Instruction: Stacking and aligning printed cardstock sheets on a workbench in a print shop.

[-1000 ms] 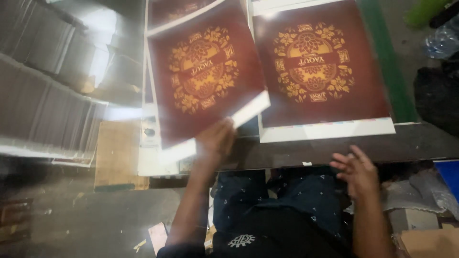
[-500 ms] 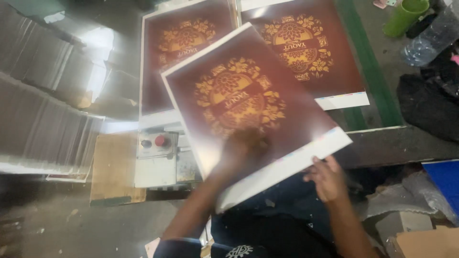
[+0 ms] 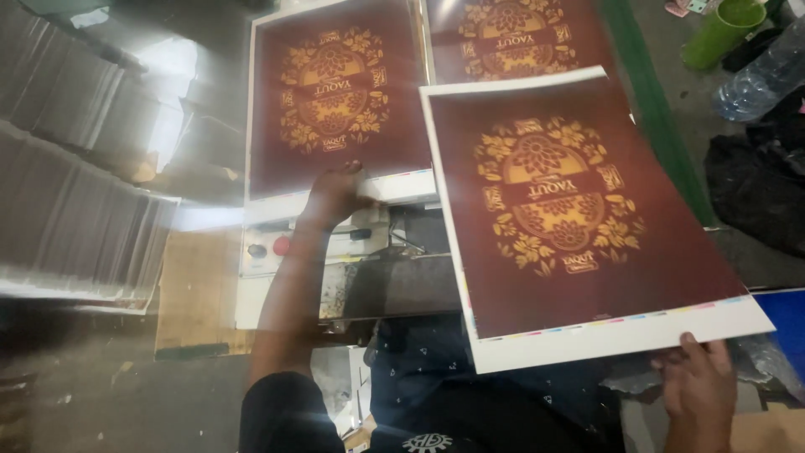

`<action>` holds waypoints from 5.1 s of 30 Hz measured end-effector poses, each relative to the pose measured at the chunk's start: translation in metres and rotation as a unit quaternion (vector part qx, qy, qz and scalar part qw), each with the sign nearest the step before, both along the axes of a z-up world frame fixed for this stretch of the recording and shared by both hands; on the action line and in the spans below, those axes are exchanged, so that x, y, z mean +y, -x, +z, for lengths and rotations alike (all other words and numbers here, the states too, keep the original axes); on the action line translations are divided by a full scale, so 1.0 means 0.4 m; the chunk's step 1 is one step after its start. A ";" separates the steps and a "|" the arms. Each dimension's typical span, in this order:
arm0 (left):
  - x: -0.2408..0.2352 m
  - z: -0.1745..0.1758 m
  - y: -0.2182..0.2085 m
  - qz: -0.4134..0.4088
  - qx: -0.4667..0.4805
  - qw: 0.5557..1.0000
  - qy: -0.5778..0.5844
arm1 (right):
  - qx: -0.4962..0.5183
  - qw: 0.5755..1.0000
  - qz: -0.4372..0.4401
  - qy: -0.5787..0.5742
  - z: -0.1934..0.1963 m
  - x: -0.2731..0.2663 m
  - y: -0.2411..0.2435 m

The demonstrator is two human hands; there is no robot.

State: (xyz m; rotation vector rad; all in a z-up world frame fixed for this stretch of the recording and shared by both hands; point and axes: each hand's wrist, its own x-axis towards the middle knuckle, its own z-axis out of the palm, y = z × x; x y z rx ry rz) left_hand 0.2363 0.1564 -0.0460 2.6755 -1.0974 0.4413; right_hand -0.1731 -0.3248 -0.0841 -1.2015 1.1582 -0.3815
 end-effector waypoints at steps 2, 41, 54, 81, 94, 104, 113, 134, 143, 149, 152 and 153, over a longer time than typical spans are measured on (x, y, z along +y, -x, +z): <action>0.012 0.039 0.004 0.002 -0.018 0.999 0.026 | -0.077 0.997 0.012 -0.010 -0.092 -0.053 0.040; -0.162 0.131 0.443 0.037 -0.077 0.972 0.218 | -0.092 0.983 0.154 -0.047 -0.157 0.045 -0.191; -0.414 0.112 0.598 -0.168 0.102 0.962 0.189 | -0.258 0.899 0.329 -0.132 -0.073 0.297 -0.306; 0.000 0.091 0.012 0.032 0.029 0.995 -0.089 | -0.230 0.972 0.039 0.003 -0.143 -0.102 0.099; -0.103 0.115 0.394 0.122 -0.039 0.990 0.055 | -0.156 0.986 0.059 0.016 -0.134 -0.075 0.060; -0.121 0.104 0.419 0.119 -0.036 0.977 0.173 | -0.190 0.975 0.110 0.025 -0.165 -0.086 -0.149; -0.133 0.107 0.417 0.111 -0.056 0.976 0.180 | -0.144 0.975 0.167 0.024 -0.154 -0.114 -0.322; -0.248 0.099 0.411 -0.054 0.054 0.980 0.186 | -0.193 0.942 0.267 -0.064 -0.052 0.187 -0.314; -0.023 -0.120 0.040 0.088 -0.165 0.982 0.041 | -0.187 0.971 0.150 0.014 -0.194 -0.111 -0.120; 0.008 -0.107 -0.006 0.066 0.000 0.997 -0.038 | -0.180 0.975 0.127 0.022 -0.253 -0.223 0.011; 0.016 -0.044 0.002 0.069 0.066 0.992 -0.082 | -0.159 0.979 0.116 0.042 -0.286 -0.247 0.059; 0.020 -0.025 0.002 0.068 0.081 0.991 -0.086 | -0.130 0.984 0.106 0.051 -0.292 -0.249 0.071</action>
